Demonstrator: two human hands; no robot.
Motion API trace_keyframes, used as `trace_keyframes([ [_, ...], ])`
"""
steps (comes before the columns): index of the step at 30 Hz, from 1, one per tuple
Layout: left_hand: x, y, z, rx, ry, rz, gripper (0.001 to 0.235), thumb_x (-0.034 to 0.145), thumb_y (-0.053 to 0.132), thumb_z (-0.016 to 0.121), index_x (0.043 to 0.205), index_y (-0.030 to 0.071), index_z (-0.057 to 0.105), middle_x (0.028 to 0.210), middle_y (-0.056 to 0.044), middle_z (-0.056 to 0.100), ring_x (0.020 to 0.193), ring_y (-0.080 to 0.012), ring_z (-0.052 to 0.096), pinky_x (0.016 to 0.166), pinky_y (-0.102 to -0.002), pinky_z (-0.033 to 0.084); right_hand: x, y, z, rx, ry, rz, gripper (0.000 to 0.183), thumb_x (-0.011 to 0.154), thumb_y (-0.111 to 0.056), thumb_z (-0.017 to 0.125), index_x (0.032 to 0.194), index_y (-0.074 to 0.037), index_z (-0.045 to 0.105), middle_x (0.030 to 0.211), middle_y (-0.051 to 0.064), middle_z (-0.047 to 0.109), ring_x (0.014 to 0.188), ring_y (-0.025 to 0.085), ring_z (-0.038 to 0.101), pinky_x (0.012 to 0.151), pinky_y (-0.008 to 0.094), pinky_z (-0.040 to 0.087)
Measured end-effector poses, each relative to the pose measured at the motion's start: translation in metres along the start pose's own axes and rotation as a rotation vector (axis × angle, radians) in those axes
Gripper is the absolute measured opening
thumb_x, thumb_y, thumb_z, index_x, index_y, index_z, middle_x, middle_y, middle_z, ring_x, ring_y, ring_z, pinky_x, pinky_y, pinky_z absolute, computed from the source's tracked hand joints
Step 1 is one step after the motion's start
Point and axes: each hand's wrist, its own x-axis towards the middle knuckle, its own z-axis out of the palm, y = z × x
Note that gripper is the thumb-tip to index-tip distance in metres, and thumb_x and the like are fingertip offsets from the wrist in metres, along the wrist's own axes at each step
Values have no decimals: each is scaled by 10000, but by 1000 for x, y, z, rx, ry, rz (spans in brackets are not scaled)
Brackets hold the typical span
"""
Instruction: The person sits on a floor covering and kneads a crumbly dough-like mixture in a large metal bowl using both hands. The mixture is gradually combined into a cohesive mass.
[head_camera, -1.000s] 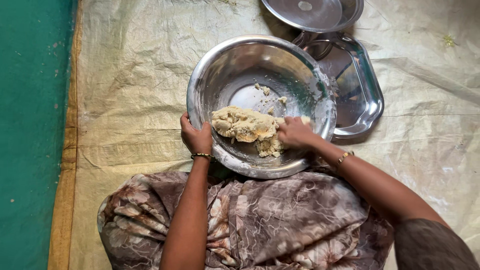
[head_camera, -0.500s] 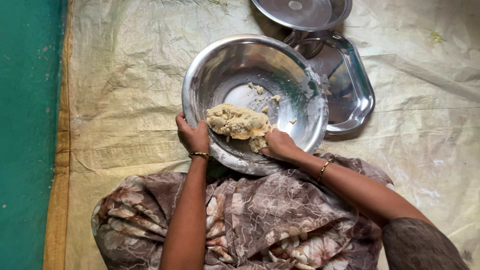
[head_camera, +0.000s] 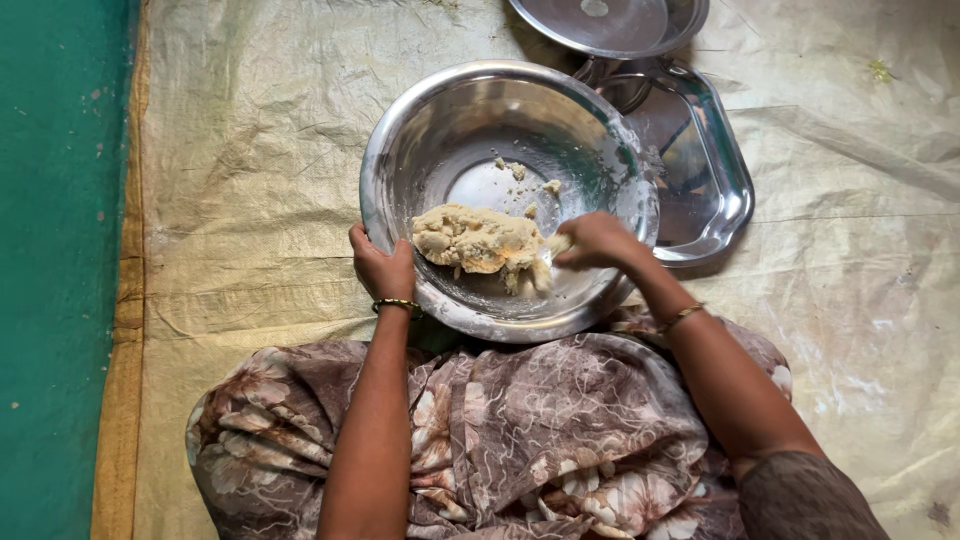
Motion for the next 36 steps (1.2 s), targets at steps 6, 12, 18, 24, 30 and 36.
trace_keyframes([
  [6,1,1,1,-13,-4,15,469,728,91,691,1151,51,493,897,-164,693,766,-299,698,756,-416,542,-8,-18,-19,282,297,-322,609,822,-343,665,1357,-106,498,1271,133,508,1054,242,575,828,362,591],
  [12,1,9,-2,25,-34,-48,494,730,82,690,1180,48,489,899,-157,697,754,-270,697,743,-395,553,16,-82,15,-245,450,-397,680,886,-654,572,1368,-184,473,1254,124,471,1271,342,405,1027,620,431],
  [18,0,10,0,-6,-47,-95,482,735,80,673,1179,44,491,964,-168,707,818,-284,725,759,-392,572,28,-113,21,-515,670,-451,815,803,-801,532,1477,-392,325,1487,228,279,1276,523,375,891,666,455],
  [24,-5,13,-7,-33,-16,59,480,757,60,712,1185,-7,506,992,-221,705,867,-333,717,797,-416,549,28,-123,23,-526,617,-555,846,751,-750,646,1480,-457,332,1517,281,243,1200,495,506,834,532,537],
  [30,-6,17,-8,-42,-95,-104,528,749,15,657,1240,-17,464,989,-195,702,817,-282,726,764,-366,579,79,-113,24,-293,337,-428,865,742,-588,758,1509,-470,375,1295,225,501,890,280,593,644,361,571],
  [36,-7,9,-6,-302,-97,26,515,764,-32,639,1239,-44,440,1030,-163,653,870,-234,686,802,-352,565,167,-75,-2,219,72,-431,875,681,-411,860,1450,-349,446,1132,106,676,871,221,648,749,339,532],
])
